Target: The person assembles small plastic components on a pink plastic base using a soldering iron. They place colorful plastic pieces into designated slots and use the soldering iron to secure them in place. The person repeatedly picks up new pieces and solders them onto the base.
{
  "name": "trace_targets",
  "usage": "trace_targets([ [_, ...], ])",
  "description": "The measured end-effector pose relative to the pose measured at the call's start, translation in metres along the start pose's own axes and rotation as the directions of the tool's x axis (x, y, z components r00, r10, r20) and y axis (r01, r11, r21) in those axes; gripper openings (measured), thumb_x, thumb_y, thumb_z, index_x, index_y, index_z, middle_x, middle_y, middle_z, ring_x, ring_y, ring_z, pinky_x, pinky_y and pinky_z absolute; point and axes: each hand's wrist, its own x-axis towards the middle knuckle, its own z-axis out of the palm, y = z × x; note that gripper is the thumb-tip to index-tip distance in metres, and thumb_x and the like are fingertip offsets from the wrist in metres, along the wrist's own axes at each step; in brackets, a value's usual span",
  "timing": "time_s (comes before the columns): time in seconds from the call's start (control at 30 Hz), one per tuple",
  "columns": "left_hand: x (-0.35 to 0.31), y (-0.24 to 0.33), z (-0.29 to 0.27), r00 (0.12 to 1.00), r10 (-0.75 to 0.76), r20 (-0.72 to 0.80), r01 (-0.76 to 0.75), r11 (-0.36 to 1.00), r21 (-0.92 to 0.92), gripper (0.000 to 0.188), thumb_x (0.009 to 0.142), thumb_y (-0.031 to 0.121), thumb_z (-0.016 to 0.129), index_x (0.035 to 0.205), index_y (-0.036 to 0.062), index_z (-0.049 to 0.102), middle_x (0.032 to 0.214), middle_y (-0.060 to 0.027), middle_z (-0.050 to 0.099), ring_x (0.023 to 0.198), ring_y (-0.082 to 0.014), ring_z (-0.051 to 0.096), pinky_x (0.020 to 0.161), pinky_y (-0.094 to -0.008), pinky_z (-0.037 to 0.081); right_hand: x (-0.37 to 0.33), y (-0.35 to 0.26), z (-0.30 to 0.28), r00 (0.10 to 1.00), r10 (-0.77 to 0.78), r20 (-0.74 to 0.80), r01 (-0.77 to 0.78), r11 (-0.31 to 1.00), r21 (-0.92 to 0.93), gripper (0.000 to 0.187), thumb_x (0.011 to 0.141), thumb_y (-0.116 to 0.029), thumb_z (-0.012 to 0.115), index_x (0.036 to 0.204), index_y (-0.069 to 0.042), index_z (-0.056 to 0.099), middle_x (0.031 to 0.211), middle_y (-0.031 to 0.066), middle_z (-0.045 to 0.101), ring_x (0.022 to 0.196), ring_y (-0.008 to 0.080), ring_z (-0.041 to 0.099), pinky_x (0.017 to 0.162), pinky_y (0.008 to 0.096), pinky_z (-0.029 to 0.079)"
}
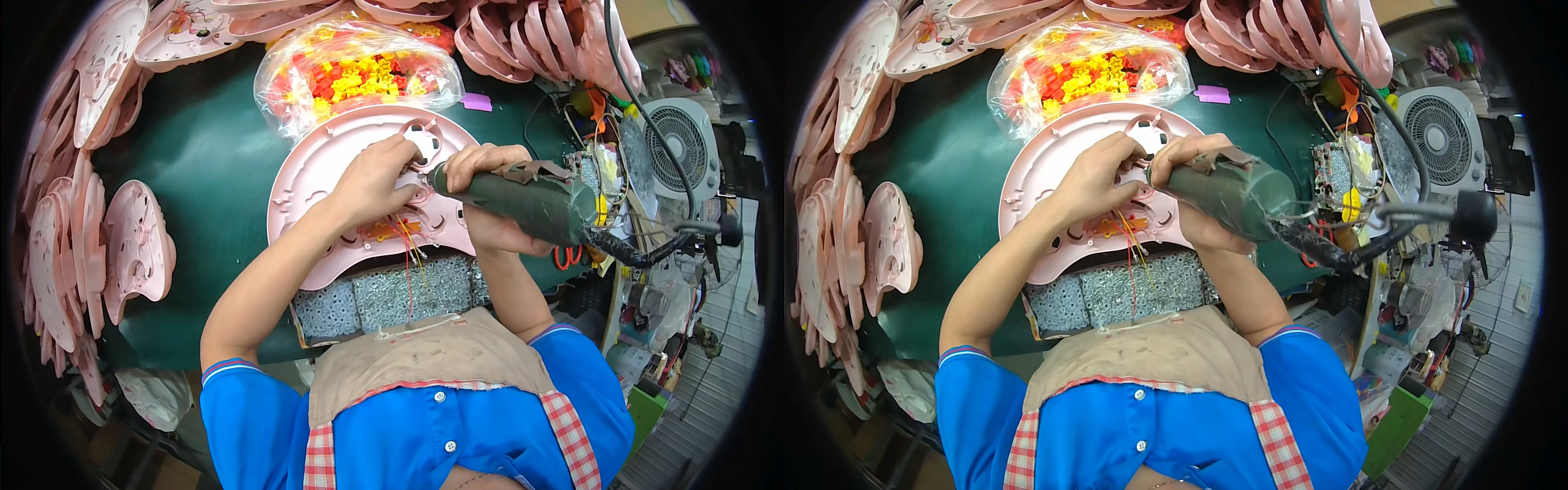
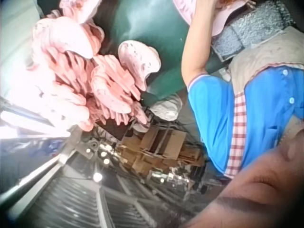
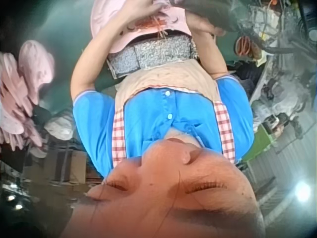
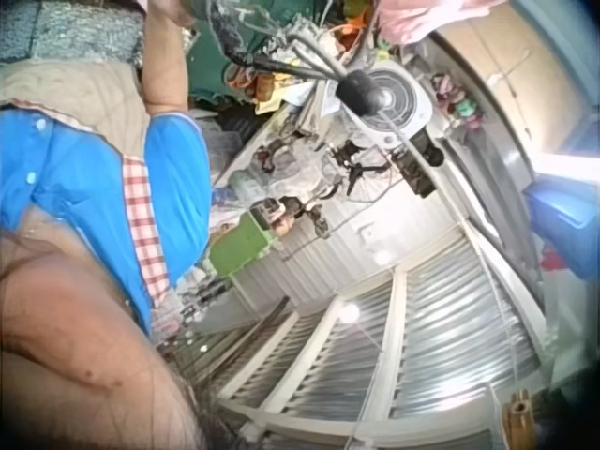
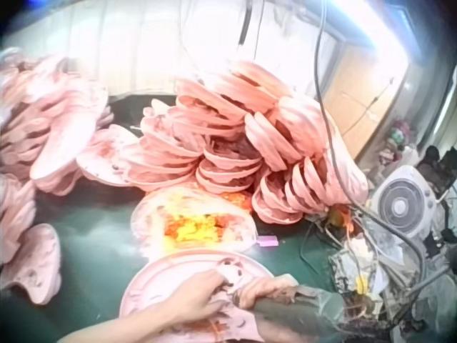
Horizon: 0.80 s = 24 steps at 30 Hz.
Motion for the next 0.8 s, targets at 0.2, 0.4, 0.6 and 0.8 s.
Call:
trace_targets([
  [0.2, -0.001, -0.005, 0.001, 1.000, 0.007, -0.001, -0.007, 1.000, -0.005, 0.036, 0.079, 0.009, 0.080, 0.113, 0.0031, 0.069, 0.101, -0.0127, 0.062, 0.094, -0.0281, 0.066, 0.084, -0.0393, 0.056, 0.002, -0.011, 0.008, 0.998, -0.054, -0.038, 0.054, 0.999, -0.008, 0.116, 0.074, -0.104, 0.036, 0.123, 0.000, 0.055, 0.078, 0.0137, 0.061, 0.068, 0.0252, 0.058, 0.075, 0.0432, 0.050],
  [0.4, 0.000, 0.007, 0.001, 0.997, 0.073, -0.032, -0.071, 0.994, 0.078, 0.020, 0.081, 0.014, 0.080, 0.098, 0.0054, 0.073, 0.098, -0.0107, 0.066, 0.095, -0.0328, 0.066, 0.085, -0.0451, 0.053, 0.007, -0.027, 0.012, 0.995, -0.057, -0.084, 0.055, 0.998, -0.031, 0.117, 0.071, -0.106, 0.036, 0.125, -0.004, 0.057, 0.077, 0.0127, 0.061, 0.065, 0.0239, 0.056, 0.072, 0.0429, 0.049],
  [0.6, -0.003, 0.010, 0.003, 0.981, 0.180, -0.071, -0.170, 0.977, 0.127, 0.013, 0.084, 0.017, 0.080, 0.088, 0.0070, 0.073, 0.086, -0.0069, 0.066, 0.087, -0.0286, 0.063, 0.079, -0.0408, 0.047, 0.007, -0.028, 0.005, 0.989, -0.121, -0.082, 0.127, 0.989, 0.072, 0.123, 0.068, -0.109, 0.038, 0.123, -0.001, 0.055, 0.079, 0.0157, 0.065, 0.070, 0.0272, 0.061, 0.073, 0.0432, 0.052],
  [0.8, -0.007, 0.022, -0.002, 0.998, 0.058, -0.015, -0.059, 0.997, -0.054, 0.012, 0.086, 0.011, 0.080, 0.094, 0.0043, 0.073, 0.085, -0.0082, 0.067, 0.079, -0.0261, 0.065, 0.075, -0.0388, 0.051, 0.011, -0.043, 0.006, 0.990, -0.118, -0.072, 0.122, 0.991, 0.051, 0.115, 0.072, -0.107, 0.037, 0.125, -0.007, 0.057, 0.077, 0.0091, 0.062, 0.068, 0.0209, 0.058, 0.072, 0.0402, 0.049],
])
